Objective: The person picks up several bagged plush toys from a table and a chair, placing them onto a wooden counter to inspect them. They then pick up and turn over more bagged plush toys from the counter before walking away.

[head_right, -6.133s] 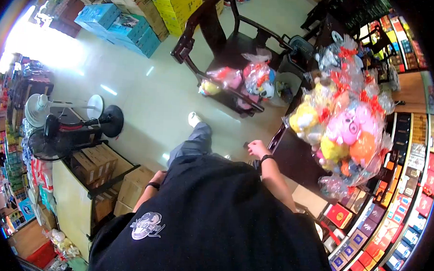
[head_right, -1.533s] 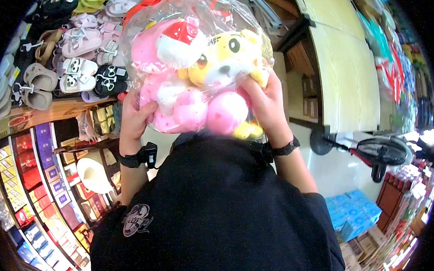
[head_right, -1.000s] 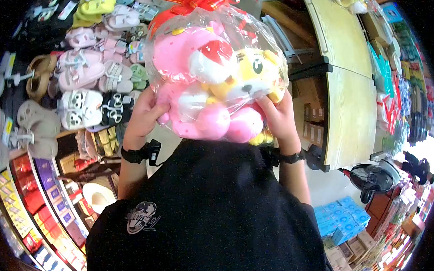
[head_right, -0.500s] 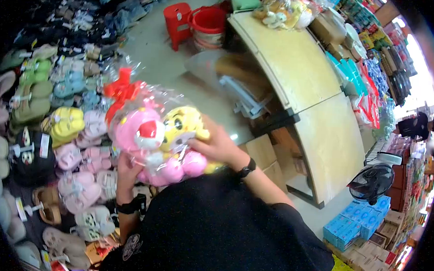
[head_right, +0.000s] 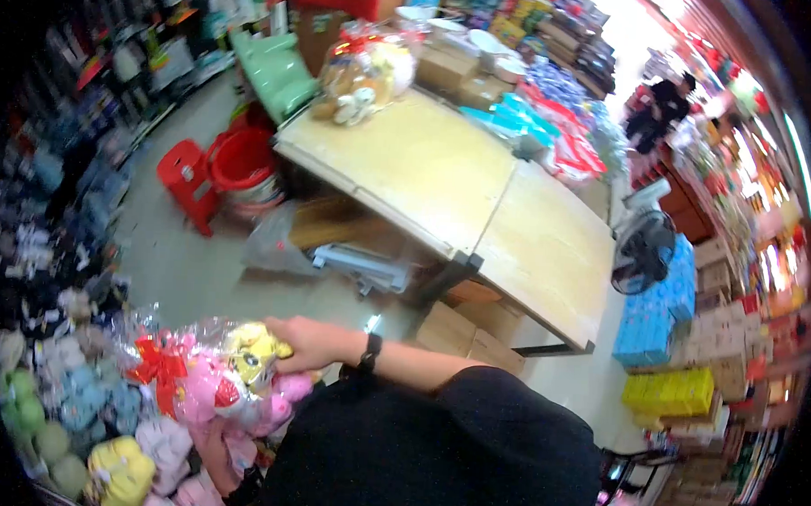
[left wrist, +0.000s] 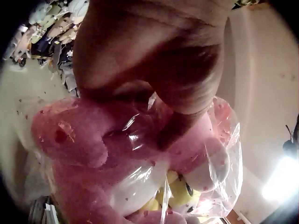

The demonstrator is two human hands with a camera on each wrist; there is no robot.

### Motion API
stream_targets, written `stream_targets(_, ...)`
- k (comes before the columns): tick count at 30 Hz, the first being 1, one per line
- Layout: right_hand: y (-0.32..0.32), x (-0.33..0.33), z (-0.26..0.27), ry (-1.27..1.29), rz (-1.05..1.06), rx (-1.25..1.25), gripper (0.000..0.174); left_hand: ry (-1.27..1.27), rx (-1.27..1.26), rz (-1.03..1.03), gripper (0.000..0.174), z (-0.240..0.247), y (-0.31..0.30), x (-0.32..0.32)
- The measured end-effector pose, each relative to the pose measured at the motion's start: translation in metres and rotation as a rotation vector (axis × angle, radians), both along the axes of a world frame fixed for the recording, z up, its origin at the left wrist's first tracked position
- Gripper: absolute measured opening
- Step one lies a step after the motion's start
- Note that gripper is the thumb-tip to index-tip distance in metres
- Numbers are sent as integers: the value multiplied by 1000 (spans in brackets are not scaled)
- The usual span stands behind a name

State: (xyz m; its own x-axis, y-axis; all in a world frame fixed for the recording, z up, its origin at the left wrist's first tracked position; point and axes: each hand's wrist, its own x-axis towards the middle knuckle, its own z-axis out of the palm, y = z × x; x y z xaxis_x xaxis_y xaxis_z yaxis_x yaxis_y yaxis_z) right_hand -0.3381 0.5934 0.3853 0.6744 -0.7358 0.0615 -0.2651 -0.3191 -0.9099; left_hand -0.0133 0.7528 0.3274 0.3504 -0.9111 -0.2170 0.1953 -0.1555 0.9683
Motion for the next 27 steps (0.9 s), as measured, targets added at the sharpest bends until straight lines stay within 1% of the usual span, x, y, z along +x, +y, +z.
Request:
stream_targets(1, -5, 9, 0, 20, -35, -3, 57, -88, -39, -9, 66, -1, -21, 9)
stream_targets(2, -7, 17, 1, 39, -63, 5, 56, -11, -8, -158, 67, 5, -33, 26)
stream_targets(4, -16, 34, 4, 61, -120, 24, 55, -144, -132, -208, 64, -55, -62, 84)
stream_targets(6, -26, 53, 12, 107, -169, 48, 55, -168, -166, -250, 65, -38, -100, 94)
stream_targets(8, -34, 66, 29, 187, -231, 86, 57, -179, -75, -323, 64, -46, -136, 123)
stream_targets(9, -38, 74, 32, 196, -262, 60, 59, -184, -58, -367, 63, -48, -152, 133)
stream_targets(12, -47, 89, 35, 241, -361, -37, 63, -289, -141, -441, 62, -28, -196, 130)
stream_targets(14, -45, 94, 31, 282, -445, -99, 65, -438, -236, -522, 62, -2, -224, 121)
stream_targets(16, -43, 95, 22, 309, -541, -128, 63, -223, -185, -533, 59, 21, -230, 108)
stream_targets(17, -41, 94, 23, 331, -573, -56, 62, -183, -245, -516, 58, 2, -237, 107)
stream_targets(18, -41, 94, 28, 353, -602, 10, 61, -141, -309, -494, 57, -3, -246, 105)
stream_targets(19, -41, 95, 28, 389, -626, 21, 58, -91, -191, -580, 60, 1, -253, 105)
stream_targets(22, -49, 94, 29, 502, -673, 55, 50, -147, -228, -674, 62, -19, -277, 103)
stream_targets(23, -53, 93, 32, 536, -672, 74, 49, -59, -246, -720, 59, -25, -284, 105)
stream_targets(24, -57, 93, 32, 569, -668, 95, 48, -104, -215, -701, 59, -27, -291, 104)
stream_targets(26, -70, 88, 27, 499, -652, 61, 50, -197, -134, -663, 59, -30, -297, 103)
stream_targets(27, -75, 85, 24, 465, -644, 43, 51, -165, -104, -652, 59, -30, -296, 103)
